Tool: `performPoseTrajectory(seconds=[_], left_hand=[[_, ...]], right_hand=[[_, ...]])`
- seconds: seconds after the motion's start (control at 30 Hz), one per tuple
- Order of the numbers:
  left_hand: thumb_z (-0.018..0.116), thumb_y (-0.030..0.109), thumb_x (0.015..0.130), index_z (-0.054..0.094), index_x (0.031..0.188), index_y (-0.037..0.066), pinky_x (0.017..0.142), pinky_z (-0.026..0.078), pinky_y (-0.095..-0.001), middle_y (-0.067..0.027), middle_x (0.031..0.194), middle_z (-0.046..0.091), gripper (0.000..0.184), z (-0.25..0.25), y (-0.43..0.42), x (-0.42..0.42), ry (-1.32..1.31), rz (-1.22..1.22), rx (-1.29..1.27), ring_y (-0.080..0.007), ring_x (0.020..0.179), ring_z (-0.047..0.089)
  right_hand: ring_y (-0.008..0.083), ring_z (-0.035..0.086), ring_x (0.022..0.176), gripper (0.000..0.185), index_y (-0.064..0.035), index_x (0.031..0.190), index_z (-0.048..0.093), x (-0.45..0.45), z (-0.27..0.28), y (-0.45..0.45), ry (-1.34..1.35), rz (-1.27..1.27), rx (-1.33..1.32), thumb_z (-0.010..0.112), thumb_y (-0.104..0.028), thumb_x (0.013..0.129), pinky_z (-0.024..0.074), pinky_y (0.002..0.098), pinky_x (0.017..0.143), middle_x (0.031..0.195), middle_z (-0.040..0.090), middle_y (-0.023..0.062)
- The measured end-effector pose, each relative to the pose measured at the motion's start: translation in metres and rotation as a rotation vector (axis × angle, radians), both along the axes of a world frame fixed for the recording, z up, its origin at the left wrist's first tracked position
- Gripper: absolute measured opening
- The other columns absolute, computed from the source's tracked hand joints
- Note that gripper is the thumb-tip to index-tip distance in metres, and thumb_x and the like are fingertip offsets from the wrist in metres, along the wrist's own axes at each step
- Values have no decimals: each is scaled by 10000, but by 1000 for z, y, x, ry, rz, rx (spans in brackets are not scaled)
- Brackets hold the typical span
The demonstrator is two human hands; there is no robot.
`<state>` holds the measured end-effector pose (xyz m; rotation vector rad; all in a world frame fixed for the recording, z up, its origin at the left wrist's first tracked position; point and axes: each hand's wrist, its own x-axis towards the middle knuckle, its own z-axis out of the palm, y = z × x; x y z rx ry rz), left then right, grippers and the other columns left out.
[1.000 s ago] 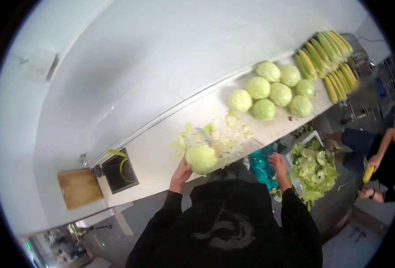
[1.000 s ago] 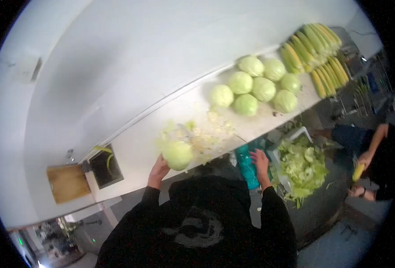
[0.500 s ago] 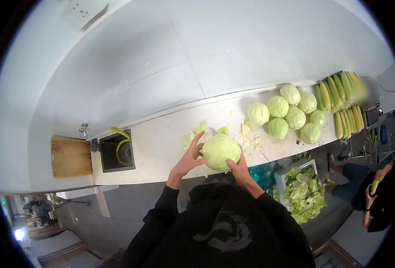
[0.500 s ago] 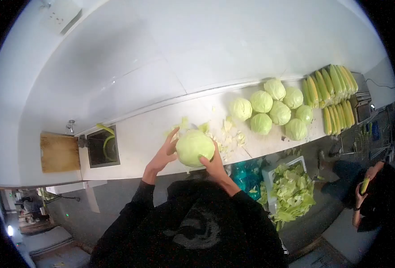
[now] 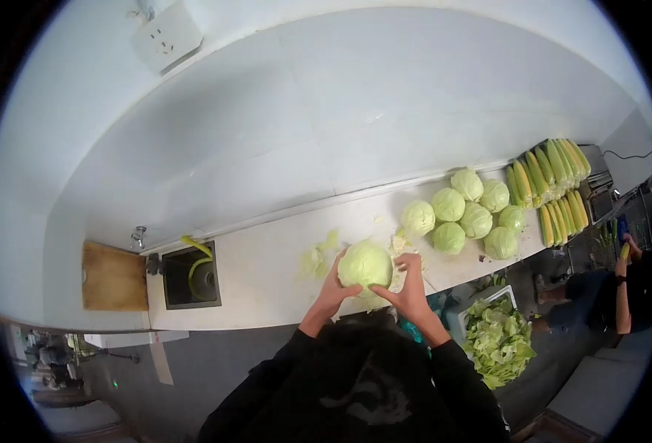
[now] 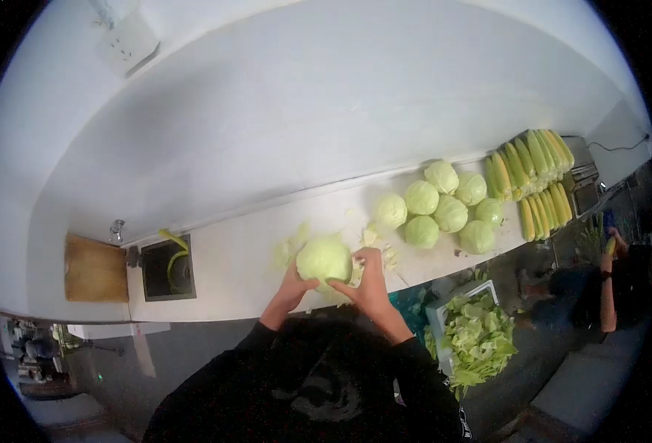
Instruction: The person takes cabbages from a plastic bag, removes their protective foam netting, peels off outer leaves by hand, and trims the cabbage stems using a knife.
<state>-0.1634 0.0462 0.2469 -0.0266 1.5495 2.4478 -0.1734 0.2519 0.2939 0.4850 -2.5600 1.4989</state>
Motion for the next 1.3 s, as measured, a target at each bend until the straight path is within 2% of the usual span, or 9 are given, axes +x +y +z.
performPoseTrajectory(seconds=[0.1,0.23,0.33,0.47,0.67,0.87,1.07,1.17,1.3], left_hand=[[811,118,702,222,1486,47,1029,395,-351,-92,1410,412,984,-3,2,4,-40,-70,-26,-210,1289,420],[821,96,683,247,1479,57,1001,422,-344,-105,1399,420,982,-1,11,6,-18,-93,-117,-212,1260,447],[835,95,665,273,1469,61,997,429,-347,-112,1390,427,981,15,17,5,-29,-107,-179,-218,1245,462],[847,109,654,297,1454,57,1003,428,-351,-119,1377,435,972,21,22,4,24,-87,-270,-221,1248,460],[859,155,646,303,1449,46,1018,413,-362,-134,1383,383,983,18,32,6,25,-47,-337,-240,1280,417],[875,208,629,316,1435,29,1051,368,-378,-149,1352,389,998,13,47,9,40,44,-450,-263,1295,390],[886,212,616,326,1427,24,1057,357,-382,-156,1368,382,1003,17,62,12,70,125,-508,-266,1285,398],[888,210,613,338,1419,18,1054,358,-383,-159,1356,395,994,13,64,14,100,124,-558,-264,1279,402],[891,249,590,351,1409,11,1047,361,-385,-160,1317,424,1010,15,71,17,173,123,-667,-273,1261,411]], right_hand=[[301,496,796,452,-59,896,482,-3,-4,16,-98,132,100,824,-287,707,424,381,697,853,474,118],[302,499,712,398,-71,771,476,-2,5,24,41,210,174,797,-302,730,415,387,640,744,476,94],[303,512,711,382,-63,776,486,-2,0,29,30,207,227,777,-309,753,420,394,631,748,488,101],[306,528,683,350,-56,787,490,-5,-3,39,-88,279,155,749,-291,791,432,395,608,739,509,115],[301,558,680,281,-55,816,498,-4,7,48,-64,343,150,713,-236,816,454,392,610,733,537,108],[327,605,755,249,-47,877,503,-5,-9,60,28,355,220,692,-188,796,490,408,654,796,590,121],[328,611,770,247,-45,887,517,-1,-17,66,106,331,246,677,-219,817,494,412,664,814,597,125],[331,605,764,253,-52,878,528,0,-11,71,9,350,206,682,-246,828,487,416,662,810,590,122],[327,593,741,301,-54,847,514,-4,-18,80,47,351,134,694,-295,834,475,416,641,799,574,118]])
